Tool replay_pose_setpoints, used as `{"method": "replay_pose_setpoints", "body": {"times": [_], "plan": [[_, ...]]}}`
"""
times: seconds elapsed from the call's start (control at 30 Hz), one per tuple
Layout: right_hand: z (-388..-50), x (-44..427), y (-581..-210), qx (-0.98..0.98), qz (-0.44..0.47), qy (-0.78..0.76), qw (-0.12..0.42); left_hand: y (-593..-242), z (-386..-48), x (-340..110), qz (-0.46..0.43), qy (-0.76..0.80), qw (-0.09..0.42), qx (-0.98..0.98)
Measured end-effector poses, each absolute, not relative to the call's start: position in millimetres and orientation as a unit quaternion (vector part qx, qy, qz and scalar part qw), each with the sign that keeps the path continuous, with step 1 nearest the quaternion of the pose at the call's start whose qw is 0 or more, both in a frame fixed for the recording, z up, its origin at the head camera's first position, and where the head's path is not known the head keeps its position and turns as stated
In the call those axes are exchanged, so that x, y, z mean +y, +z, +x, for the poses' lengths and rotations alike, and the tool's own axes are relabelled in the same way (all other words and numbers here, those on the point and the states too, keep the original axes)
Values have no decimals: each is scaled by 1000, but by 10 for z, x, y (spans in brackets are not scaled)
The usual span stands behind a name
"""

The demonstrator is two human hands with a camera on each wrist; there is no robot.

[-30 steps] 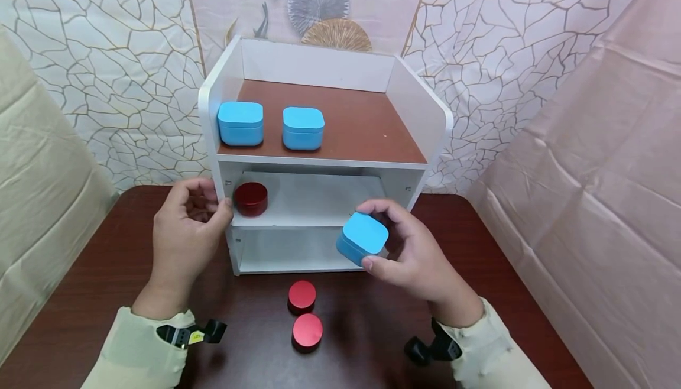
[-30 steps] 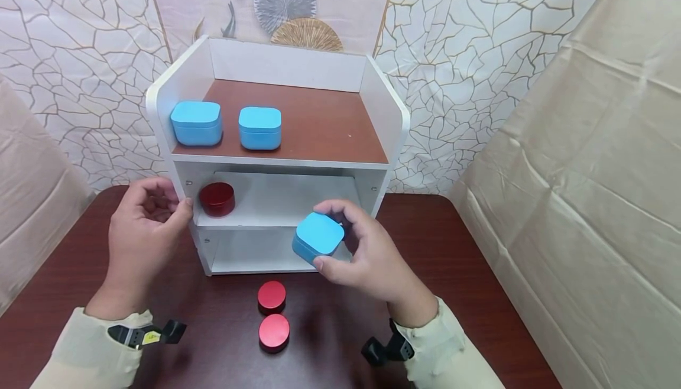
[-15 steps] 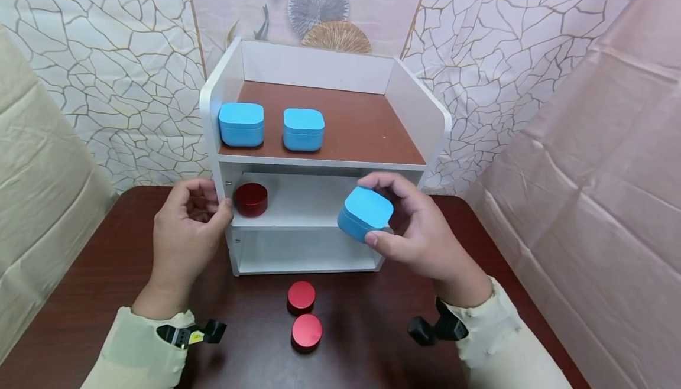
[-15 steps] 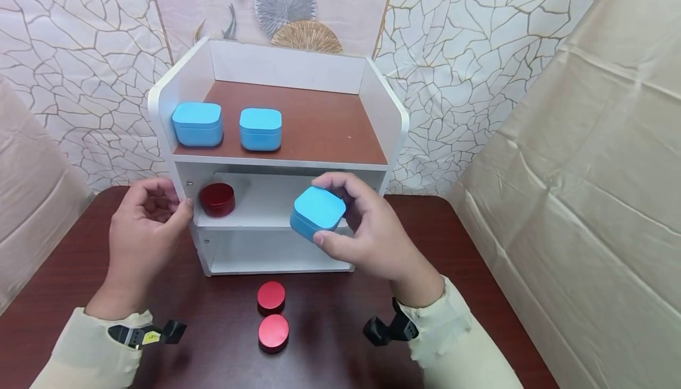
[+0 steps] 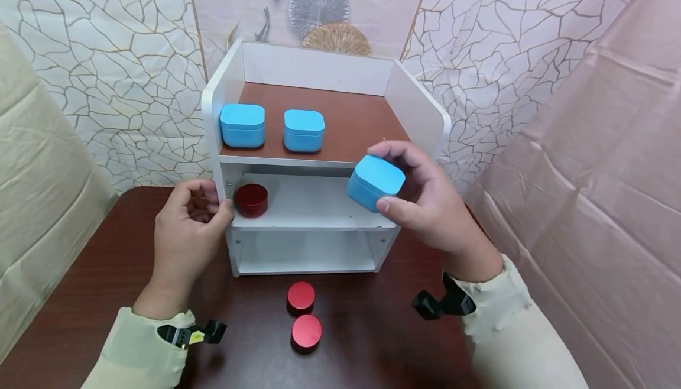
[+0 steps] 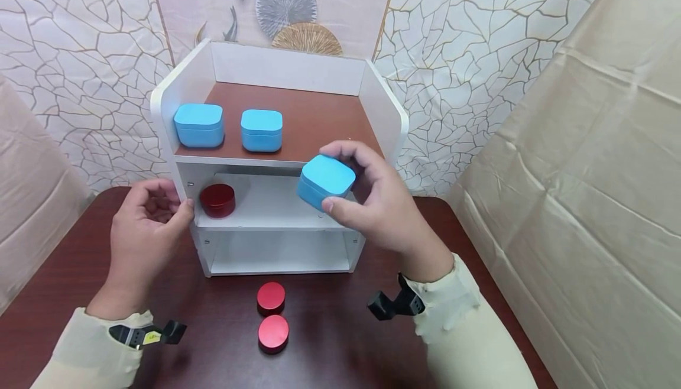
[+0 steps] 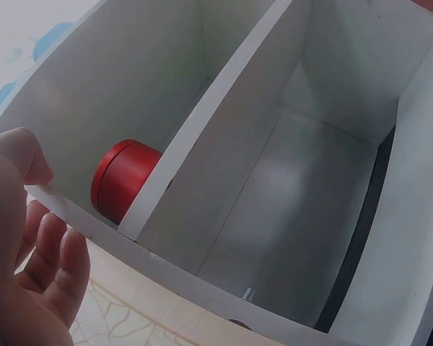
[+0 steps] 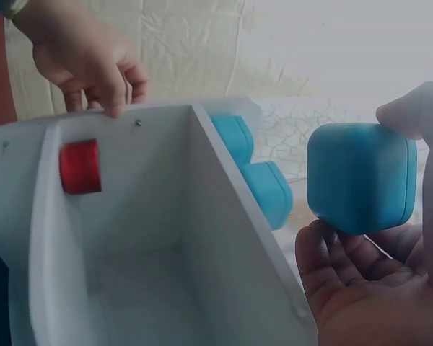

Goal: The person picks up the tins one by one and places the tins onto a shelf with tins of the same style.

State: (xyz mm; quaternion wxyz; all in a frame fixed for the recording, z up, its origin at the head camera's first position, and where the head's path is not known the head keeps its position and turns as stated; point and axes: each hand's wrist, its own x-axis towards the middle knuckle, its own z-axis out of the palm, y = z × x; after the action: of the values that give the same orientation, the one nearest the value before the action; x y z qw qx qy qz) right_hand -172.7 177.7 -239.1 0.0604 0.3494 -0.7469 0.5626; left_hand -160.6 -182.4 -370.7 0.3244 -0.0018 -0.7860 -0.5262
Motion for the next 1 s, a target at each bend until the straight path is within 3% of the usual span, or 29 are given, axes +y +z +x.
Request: {"method": "replay_pose_setpoints", "body": {"times": [0.43, 1.0], "plan": [[-1972, 1760, -2065, -747, 328, 578, 39, -3711, -1595, -1817, 2, -520, 324, -790], [-2134, 1614, -1733, -851, 188, 491, 12, -3695, -1600, -1814, -10, -527, 327, -784]]}}
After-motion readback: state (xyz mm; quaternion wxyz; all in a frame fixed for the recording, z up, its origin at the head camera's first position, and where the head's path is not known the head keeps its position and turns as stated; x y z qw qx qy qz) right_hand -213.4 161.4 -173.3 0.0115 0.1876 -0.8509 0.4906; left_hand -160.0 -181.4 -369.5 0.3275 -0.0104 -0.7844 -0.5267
